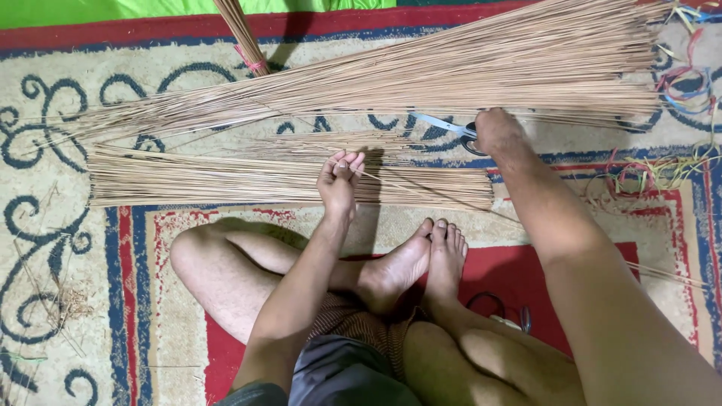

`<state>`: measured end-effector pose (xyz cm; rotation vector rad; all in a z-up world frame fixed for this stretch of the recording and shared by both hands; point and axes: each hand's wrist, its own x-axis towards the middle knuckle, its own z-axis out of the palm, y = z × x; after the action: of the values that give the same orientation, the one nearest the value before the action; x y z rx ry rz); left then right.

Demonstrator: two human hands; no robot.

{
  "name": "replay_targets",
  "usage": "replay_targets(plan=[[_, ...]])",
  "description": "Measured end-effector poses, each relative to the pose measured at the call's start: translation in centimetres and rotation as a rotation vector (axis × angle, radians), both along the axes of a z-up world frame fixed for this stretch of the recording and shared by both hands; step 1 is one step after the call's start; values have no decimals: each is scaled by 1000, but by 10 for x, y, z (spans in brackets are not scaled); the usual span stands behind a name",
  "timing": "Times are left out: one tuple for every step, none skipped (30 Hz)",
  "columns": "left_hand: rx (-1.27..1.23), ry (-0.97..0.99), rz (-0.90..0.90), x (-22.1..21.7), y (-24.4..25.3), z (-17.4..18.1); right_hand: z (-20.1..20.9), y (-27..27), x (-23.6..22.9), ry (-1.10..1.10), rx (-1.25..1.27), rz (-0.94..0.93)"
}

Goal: The person is sitting on the floor, sorting, aligning, and bundling thin bamboo sticks, occasionally using scissors to trim them.

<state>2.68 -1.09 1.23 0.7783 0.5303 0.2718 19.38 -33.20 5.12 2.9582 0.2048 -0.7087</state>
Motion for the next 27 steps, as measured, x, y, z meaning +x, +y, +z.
replay_targets(plan=[[2, -2, -3, -1, -1, 0, 2, 0, -1, -2, 2, -3], [0, -2, -3, -1, -2, 1, 4, 0, -3, 3, -8, -11], [-3, -2, -1, -2, -4, 1, 7, 0, -4, 7, -19, -18], [-3, -4, -3, -1, -5, 3, -4, -4, 0, 5, -19, -19], [1, -2, -1, -1, -6, 4, -15, -8, 3, -10, 10, 2], [5, 1, 0, -1, -6, 5, -26, -11, 7, -24, 39, 23], [5, 1, 2, 1, -5, 4, -10, 3, -3, -24, 39, 25], [8, -9, 8, 3, -4, 2, 5, 18, -12, 2, 205, 86], [11, -19, 14, 5, -4, 1, 20, 31, -22, 27, 370, 147], [10, -18, 15, 9, 0, 2, 32, 50, -36, 28, 369, 147], [16, -32, 19, 13, 4, 3, 44, 69, -50, 207, 559, 97], [21, -45, 23, 16, 8, 5, 55, 87, -65, 388, 748, 45], [23, -47, 24, 21, 12, 6, 46, 97, -66, 386, 749, 47], [9, -54, 42, 26, 15, 7, 37, 107, -68, 573, 826, 25], [-3, -60, 61, 29, 20, 8, 27, 118, -70, 763, 900, 4], [0, -61, 62, 32, 27, 8, 29, 120, -69, 763, 902, 7], [-1, -67, 73, 36, 34, 8, 31, 121, -67, 792, 926, -51], [-3, -73, 84, 40, 42, 9, 34, 122, -65, 821, 949, -110], [-1, -77, 87, 43, 53, 12, 45, 118, -63, 820, 950, -105], [-1, -90, 108, 46, 64, 14, 56, 114, -61, 827, 993, -137], [-3, -102, 127, 49, 74, 15, 66, 109, -60, 834, 1034, -171], [-3, -105, 129, 51, 85, 16, 68, 106, -59, 833, 1034, -169], [-3, -108, 130, 53, 95, 17, 70, 103, -59, 812, 1043, -174], [-3, -111, 132, 54, 105, 17, 71, 99, -58, 790, 1051, -180], [-3, -111, 131, 54, 106, 21, 76, 101, -56, 790, 1052, -180], [15, -70, 136, 53, 107, 25, 80, 102, -55, 726, 1015, -108], [33, -28, 140, 52, 108, 29, 84, 103, -54, 663, 978, -39]])
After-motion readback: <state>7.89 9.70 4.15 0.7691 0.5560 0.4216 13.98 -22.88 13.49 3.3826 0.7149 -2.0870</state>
